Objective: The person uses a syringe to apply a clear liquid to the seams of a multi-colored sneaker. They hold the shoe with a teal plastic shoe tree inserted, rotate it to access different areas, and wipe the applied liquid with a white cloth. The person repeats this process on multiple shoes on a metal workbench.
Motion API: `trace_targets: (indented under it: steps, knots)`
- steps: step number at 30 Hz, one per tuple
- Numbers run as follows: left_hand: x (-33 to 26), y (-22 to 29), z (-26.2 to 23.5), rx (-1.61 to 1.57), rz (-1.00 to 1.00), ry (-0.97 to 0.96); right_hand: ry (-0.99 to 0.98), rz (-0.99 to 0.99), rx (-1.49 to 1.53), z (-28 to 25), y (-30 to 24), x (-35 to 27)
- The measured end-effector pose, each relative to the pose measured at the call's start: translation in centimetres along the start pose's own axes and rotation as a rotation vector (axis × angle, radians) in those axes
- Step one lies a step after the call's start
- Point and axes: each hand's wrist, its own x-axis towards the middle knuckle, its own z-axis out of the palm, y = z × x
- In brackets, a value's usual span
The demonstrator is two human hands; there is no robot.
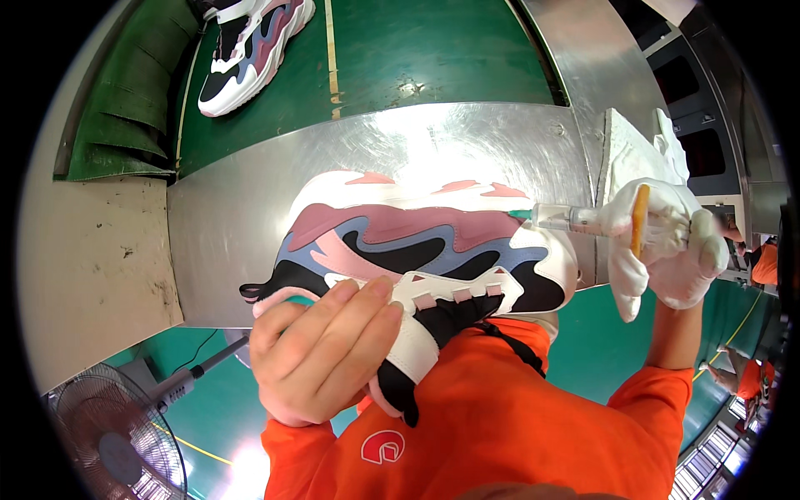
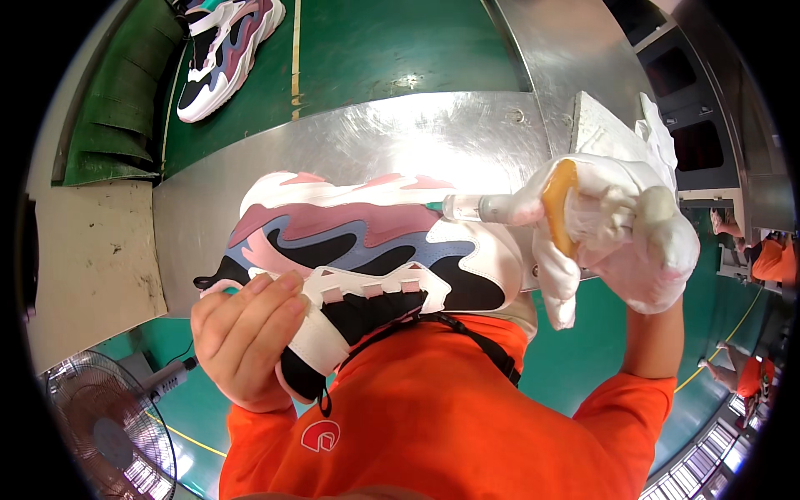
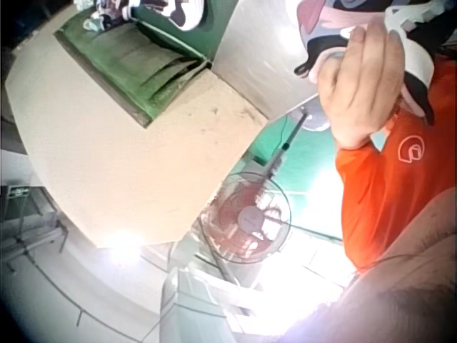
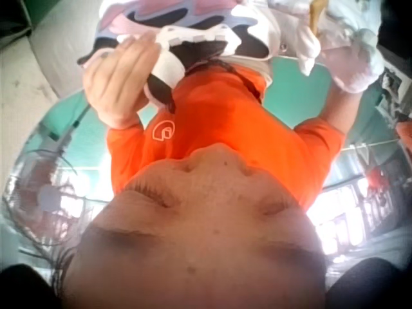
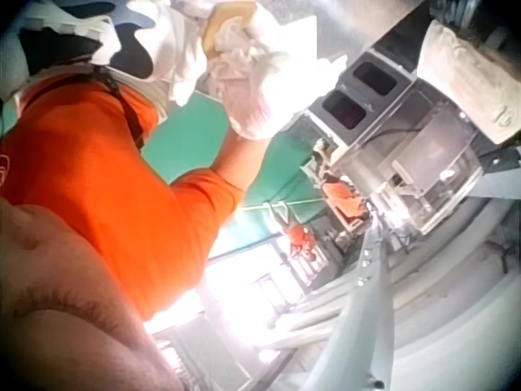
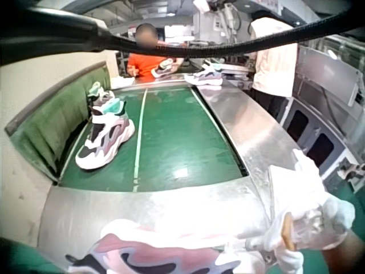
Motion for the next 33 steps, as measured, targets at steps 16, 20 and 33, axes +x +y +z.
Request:
trace_targets:
  steps: [16, 20, 33]
  knots:
    - [0.7, 0.3, -0.1, 0.025, -0.006, -0.004, -0.065, -0.130, 0.177, -3.0, 2.5, -3.2]
    - [0.5, 1.3, -0.3, 0.052, -0.033, -0.037, 0.047, -0.144, 0.105, -2.6, 3.3, -4.1]
    - [-0.5, 2.6, 0.0, 0.189, 0.025, -0.041, 0.178, -0.120, 0.105, -2.5, 3.7, -4.7]
